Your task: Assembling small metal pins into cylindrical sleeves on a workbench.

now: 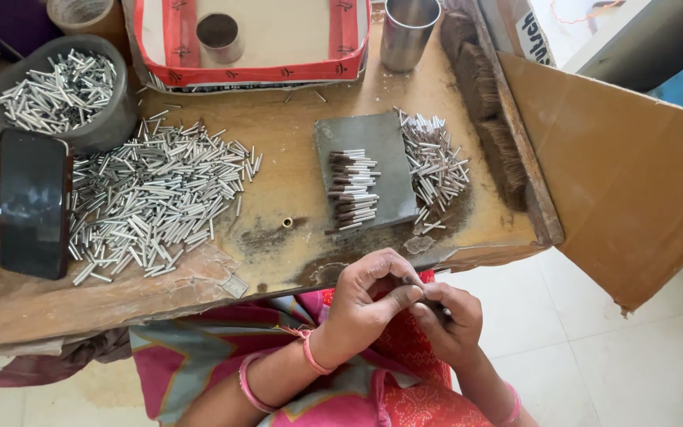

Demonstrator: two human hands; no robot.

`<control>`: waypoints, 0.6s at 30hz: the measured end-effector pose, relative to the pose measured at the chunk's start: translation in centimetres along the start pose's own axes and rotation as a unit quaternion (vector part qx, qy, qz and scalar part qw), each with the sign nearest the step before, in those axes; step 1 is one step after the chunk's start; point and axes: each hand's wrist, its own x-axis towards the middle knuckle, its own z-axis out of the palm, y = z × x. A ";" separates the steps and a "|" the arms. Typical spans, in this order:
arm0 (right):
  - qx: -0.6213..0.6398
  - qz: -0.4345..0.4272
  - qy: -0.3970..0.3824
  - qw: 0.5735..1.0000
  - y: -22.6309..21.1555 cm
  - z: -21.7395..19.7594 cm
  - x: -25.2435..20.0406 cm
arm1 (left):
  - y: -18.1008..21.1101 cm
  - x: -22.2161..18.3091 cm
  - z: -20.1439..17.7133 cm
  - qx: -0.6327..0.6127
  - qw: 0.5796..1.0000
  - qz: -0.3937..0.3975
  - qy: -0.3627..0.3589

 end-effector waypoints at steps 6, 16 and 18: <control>-0.027 0.021 0.034 0.999 -1.2 0.2 -0.3 | 0.7 0.1 0.4 -0.003 1.000 -0.002 -0.022; -0.015 0.038 0.027 0.999 -2.9 -0.1 1.0 | 1.2 0.3 0.0 0.110 0.992 0.042 -0.039; -0.025 0.026 0.030 0.999 -3.0 -0.2 1.1 | 1.6 0.4 0.4 0.106 0.994 0.022 -0.032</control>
